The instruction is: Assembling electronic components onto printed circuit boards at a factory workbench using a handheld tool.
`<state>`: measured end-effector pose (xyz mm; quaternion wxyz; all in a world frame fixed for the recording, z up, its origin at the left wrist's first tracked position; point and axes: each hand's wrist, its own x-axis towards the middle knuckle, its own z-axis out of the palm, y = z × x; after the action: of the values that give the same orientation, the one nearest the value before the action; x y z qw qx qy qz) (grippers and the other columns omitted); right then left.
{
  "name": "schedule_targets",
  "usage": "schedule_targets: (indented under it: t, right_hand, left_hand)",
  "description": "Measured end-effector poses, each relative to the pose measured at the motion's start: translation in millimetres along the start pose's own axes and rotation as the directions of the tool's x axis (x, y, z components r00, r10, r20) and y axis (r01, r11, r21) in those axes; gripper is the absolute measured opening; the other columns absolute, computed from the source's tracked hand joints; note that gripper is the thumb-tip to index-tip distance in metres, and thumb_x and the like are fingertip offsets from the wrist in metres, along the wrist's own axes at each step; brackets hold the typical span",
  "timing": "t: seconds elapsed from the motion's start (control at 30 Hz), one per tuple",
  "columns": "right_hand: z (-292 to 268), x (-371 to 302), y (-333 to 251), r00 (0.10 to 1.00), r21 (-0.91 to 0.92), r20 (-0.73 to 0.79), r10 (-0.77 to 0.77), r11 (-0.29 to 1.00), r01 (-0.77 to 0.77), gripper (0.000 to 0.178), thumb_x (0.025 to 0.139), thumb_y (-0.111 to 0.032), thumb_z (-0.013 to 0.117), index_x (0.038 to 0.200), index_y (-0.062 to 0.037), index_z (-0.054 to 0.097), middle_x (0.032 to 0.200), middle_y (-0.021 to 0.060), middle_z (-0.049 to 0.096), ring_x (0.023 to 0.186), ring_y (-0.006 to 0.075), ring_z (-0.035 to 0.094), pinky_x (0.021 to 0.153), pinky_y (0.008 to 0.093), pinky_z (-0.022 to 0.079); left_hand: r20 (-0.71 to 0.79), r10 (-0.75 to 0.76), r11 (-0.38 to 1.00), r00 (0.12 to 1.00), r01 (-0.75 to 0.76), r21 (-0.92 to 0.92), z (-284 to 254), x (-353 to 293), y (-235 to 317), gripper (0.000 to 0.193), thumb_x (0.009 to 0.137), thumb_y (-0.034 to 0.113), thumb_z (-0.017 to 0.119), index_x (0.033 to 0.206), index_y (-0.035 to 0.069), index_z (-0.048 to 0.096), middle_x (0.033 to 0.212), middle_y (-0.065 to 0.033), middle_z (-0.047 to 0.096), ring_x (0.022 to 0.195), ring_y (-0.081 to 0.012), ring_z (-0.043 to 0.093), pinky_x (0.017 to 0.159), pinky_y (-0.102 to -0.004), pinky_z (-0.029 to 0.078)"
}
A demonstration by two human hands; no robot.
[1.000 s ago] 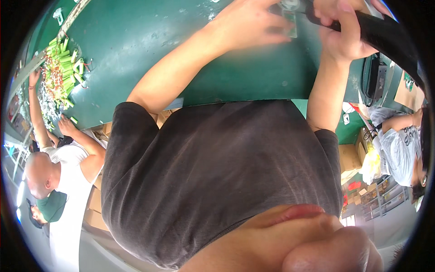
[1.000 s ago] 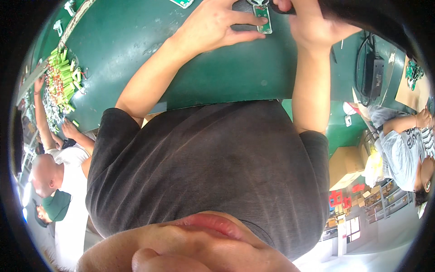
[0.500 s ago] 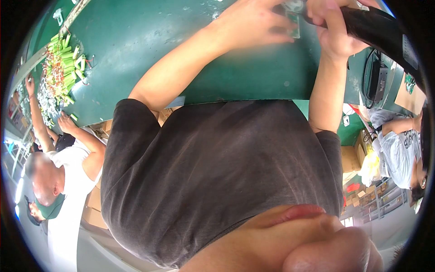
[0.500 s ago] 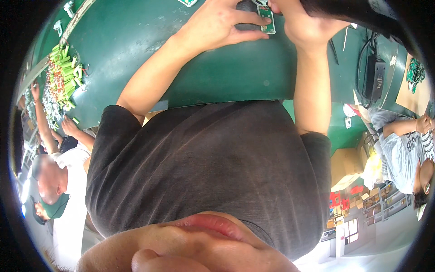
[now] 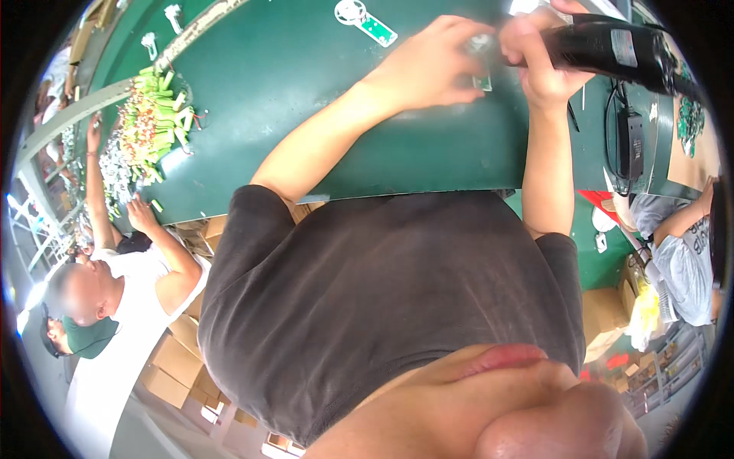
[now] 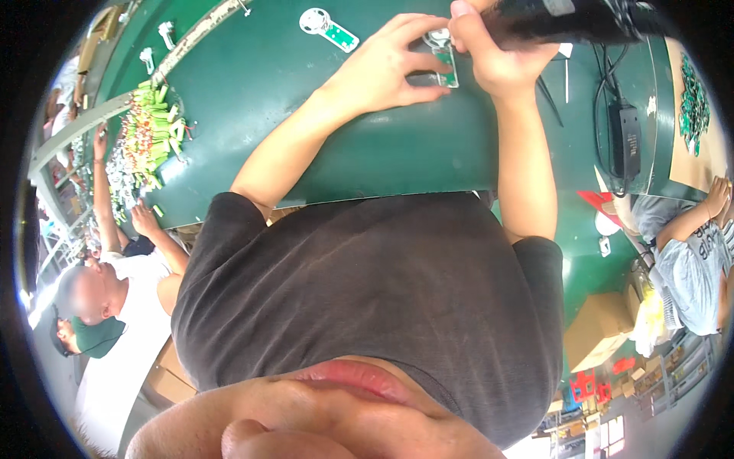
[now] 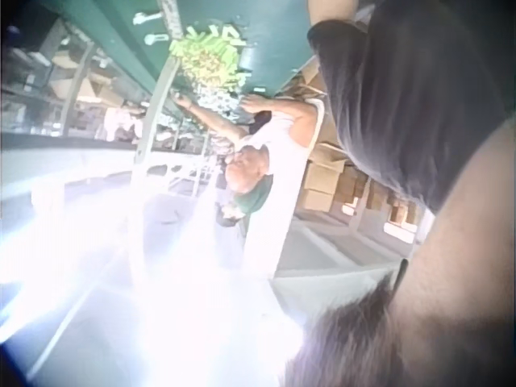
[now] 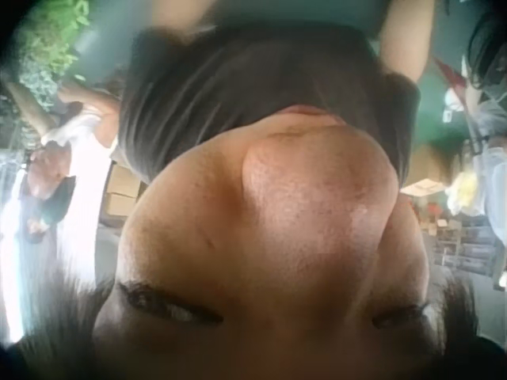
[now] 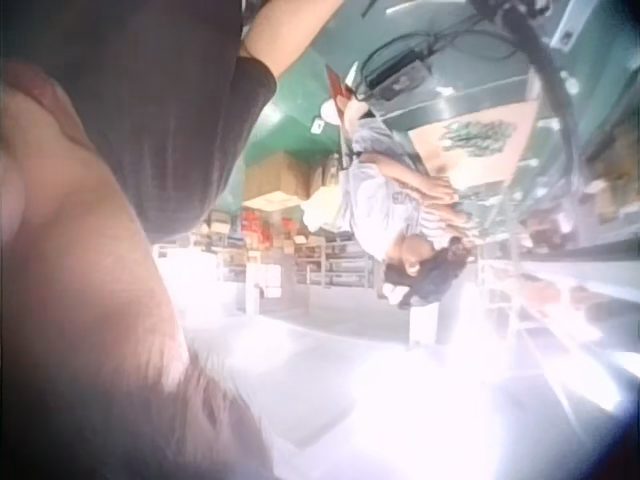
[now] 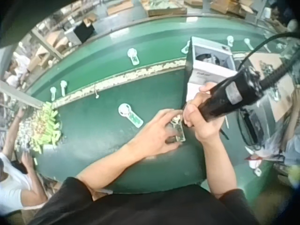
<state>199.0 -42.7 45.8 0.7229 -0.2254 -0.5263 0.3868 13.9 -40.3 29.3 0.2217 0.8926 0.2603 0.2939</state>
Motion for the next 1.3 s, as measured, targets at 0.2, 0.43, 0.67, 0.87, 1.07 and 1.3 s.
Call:
schedule_targets:
  t: [0.2, 0.43, 0.67, 0.87, 1.07, 1.3]
  right_hand:
    - [24.8, -8.0, 15.1, 0.98, -0.155, -0.151, 0.131, 0.976, -0.155, 0.049, 0.088, 0.005, 0.072, 0.13, 0.0004, 0.047, 0.08, 0.0033, 0.058, 0.064, 0.0093, 0.056, 0.058, 0.0235, 0.045]
    - [11.1, -10.6, 7.0, 0.994, -0.42, 0.095, 0.054, 0.908, -0.009, 0.068, 0.085, -0.007, 0.076, 0.144, -0.0031, 0.042, 0.11, 0.0152, 0.069, 0.095, 0.0211, 0.069, 0.087, 0.0332, 0.054]
    - [20.9, -10.2, 6.6, 0.991, -0.273, 0.13, -0.002, 0.961, 0.038, 0.068, 0.083, -0.004, 0.076, 0.142, -0.0024, 0.043, 0.116, 0.0147, 0.067, 0.103, 0.021, 0.068, 0.094, 0.0327, 0.052]
    - [15.9, -9.3, 9.3, 0.995, -0.236, 0.095, -0.019, 0.971, 0.041, 0.065, 0.079, -0.002, 0.079, 0.136, -0.0005, 0.048, 0.111, 0.012, 0.068, 0.1, 0.0156, 0.065, 0.091, 0.0308, 0.051]
    - [24.8, -4.2, -8.2, 0.985, -0.351, -0.008, 0.174, 0.921, -0.165, 0.044, 0.08, -0.006, 0.08, 0.12, 0.0022, 0.06, 0.079, -0.0015, 0.058, 0.066, 0.0032, 0.05, 0.059, 0.0214, 0.041]
    - [18.7, -3.8, -13.1, 0.964, -0.078, -0.061, 0.258, 0.962, -0.263, 0.04, 0.087, 0.005, 0.071, 0.124, 0.0016, 0.056, 0.076, 0.0016, 0.062, 0.057, 0.007, 0.055, 0.053, 0.0234, 0.044]
  left_hand:
    - [-0.22, -0.186, 0.962, 0.958, 0.223, 0.155, -90.5, 38.5, -52.7, 0.032, 0.068, 0.017, 0.083, 0.095, 0.002, 0.073, 0.115, -0.0189, 0.068, 0.109, -0.0373, 0.066, 0.098, -0.0435, 0.052]
    - [-0.042, -0.482, 0.686, 0.875, 0.407, 0.604, -128.9, 87.5, -184.3, 0.076, 0.07, 0.036, 0.086, 0.13, 0.0, 0.058, 0.126, -0.0263, 0.065, 0.122, -0.0413, 0.061, 0.104, -0.0467, 0.048]
    - [0.065, -0.384, 0.814, 0.921, 0.305, 0.494, -140.8, 89.8, -283.0, 0.084, 0.077, 0.04, 0.083, 0.143, -0.001, 0.053, 0.147, -0.0269, 0.053, 0.14, -0.0431, 0.047, 0.116, -0.0466, 0.04]
    - [-0.086, -0.429, 0.71, 0.899, 0.395, 0.584, -126.3, 92.8, -255.9, 0.051, 0.081, 0.032, 0.078, 0.119, -0.001, 0.07, 0.12, -0.0257, 0.069, 0.111, -0.0425, 0.066, 0.097, -0.045, 0.054]
    - [-0.196, -0.111, 0.865, 0.974, 0.192, 0.464, -89.5, 89.0, -188.8, 0.035, 0.087, 0.024, 0.067, 0.115, 0.003, 0.071, 0.105, -0.023, 0.072, 0.103, -0.0412, 0.068, 0.092, -0.0465, 0.055]
    - [-0.085, -0.228, 0.863, 0.97, 0.242, 0.443, -93.8, 91.7, -175.5, 0.03, 0.089, 0.006, 0.06, 0.118, 0.004, 0.064, 0.113, -0.0214, 0.07, 0.108, -0.0426, 0.065, 0.093, -0.0485, 0.052]
